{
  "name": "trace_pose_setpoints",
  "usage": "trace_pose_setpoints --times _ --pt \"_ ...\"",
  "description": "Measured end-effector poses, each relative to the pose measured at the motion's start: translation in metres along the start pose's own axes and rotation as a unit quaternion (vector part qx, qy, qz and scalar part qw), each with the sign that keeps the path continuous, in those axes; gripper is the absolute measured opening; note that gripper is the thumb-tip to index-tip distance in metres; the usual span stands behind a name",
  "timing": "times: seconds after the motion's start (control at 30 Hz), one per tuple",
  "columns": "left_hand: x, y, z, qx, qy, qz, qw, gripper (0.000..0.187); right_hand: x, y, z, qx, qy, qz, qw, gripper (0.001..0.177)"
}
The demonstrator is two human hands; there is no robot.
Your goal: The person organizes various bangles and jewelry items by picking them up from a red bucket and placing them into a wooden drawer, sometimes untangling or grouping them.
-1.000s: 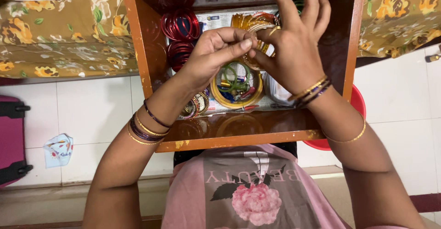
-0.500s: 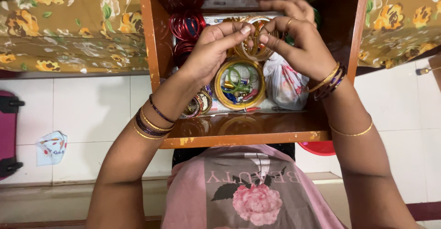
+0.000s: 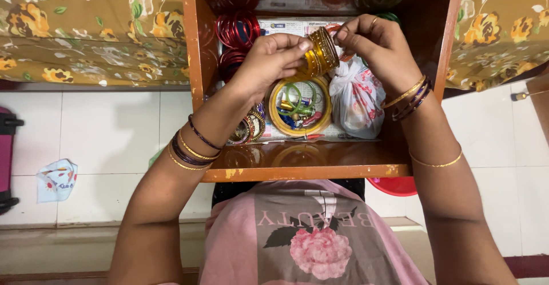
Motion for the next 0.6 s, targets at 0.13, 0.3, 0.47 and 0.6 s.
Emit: trace_pose_setpoints --times 0.13,0.3,0.47,0.6 --pt "-0.009 0.013 -0.007 -0.094 -0.054 0.195 0.975 0.021 -0.003 0.0 0.0 0.007 0.013 -0.088 0.996 0.012" --pt "-0.055 0.016 -0.027 -0.206 -0.241 0.343 0.884 0.017 0.001 -0.008 -0.004 0.032 0.012 -0.102 0.994 0.012" --pt "-0.037 0.014 -0.009 -0.124 -0.163 0.139 0.969 0.015 0.01 -0.022 -0.009 0.063 -0.02 -0.075 0.995 0.01" --pt "-0.038 0.01 -0.006 -0.099 -0.194 0.089 0.972 0.015 0.028 -0.036 -0.011 0.103 0.014 -0.012 0.995 0.01"
Point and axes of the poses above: each hand's wrist, its own z-axis towards the middle knuckle, its own y-axis out of the back of the hand, x = y × z, the point moved 9 cm from there along z, towards the middle knuckle, and after that the axes turned 13 degrees about z, right-handed, at the moved point
